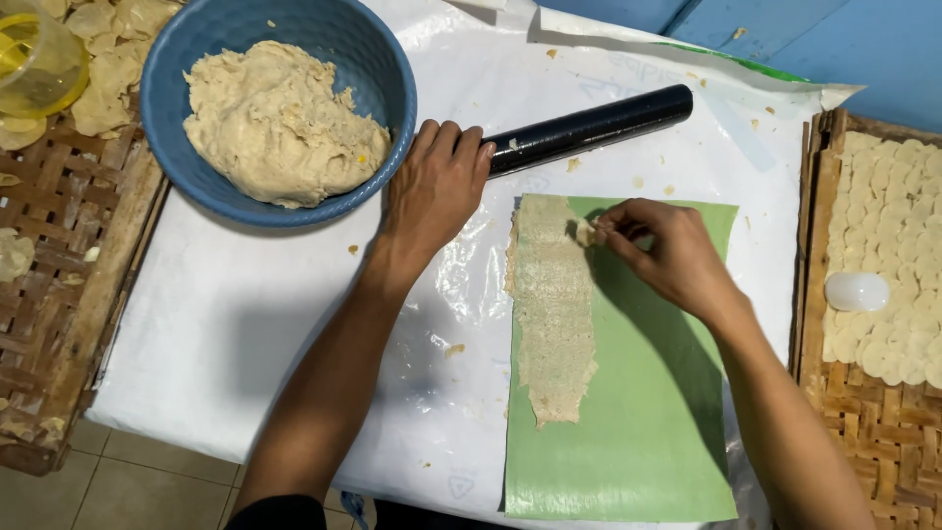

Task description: The recorder is preparing patterned crackers by spreading dough over a stencil and rolling it flat.

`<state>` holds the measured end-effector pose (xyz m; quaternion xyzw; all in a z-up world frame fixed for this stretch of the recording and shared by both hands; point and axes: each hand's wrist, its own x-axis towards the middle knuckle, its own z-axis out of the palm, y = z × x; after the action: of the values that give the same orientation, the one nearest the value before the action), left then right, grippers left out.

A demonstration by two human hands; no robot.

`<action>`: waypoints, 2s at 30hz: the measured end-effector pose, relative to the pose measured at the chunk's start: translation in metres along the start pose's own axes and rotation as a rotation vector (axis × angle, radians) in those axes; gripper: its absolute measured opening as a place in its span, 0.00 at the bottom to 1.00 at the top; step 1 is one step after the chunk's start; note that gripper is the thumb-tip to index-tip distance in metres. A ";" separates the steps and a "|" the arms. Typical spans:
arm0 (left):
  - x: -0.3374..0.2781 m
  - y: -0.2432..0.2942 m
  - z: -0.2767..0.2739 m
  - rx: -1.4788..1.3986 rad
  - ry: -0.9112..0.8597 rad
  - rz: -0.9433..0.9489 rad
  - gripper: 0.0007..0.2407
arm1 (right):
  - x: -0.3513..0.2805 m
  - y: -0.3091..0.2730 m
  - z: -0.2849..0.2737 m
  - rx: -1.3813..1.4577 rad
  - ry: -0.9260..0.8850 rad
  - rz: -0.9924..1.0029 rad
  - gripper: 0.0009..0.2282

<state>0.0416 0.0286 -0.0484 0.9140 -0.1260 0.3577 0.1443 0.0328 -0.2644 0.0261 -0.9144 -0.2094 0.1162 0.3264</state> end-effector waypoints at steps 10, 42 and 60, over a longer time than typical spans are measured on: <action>-0.001 0.000 0.001 0.002 -0.004 0.001 0.13 | 0.003 0.018 0.030 -0.276 0.155 -0.149 0.06; -0.005 0.000 0.006 0.003 0.058 -0.016 0.13 | -0.017 -0.052 0.085 -0.304 0.147 -0.325 0.26; 0.006 0.009 -0.018 -0.046 -0.058 -0.085 0.09 | -0.048 -0.094 0.087 -0.053 -0.086 -0.271 0.23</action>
<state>0.0317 0.0257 -0.0300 0.9249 -0.0994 0.3217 0.1768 -0.0689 -0.1727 0.0241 -0.8803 -0.3476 0.1044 0.3054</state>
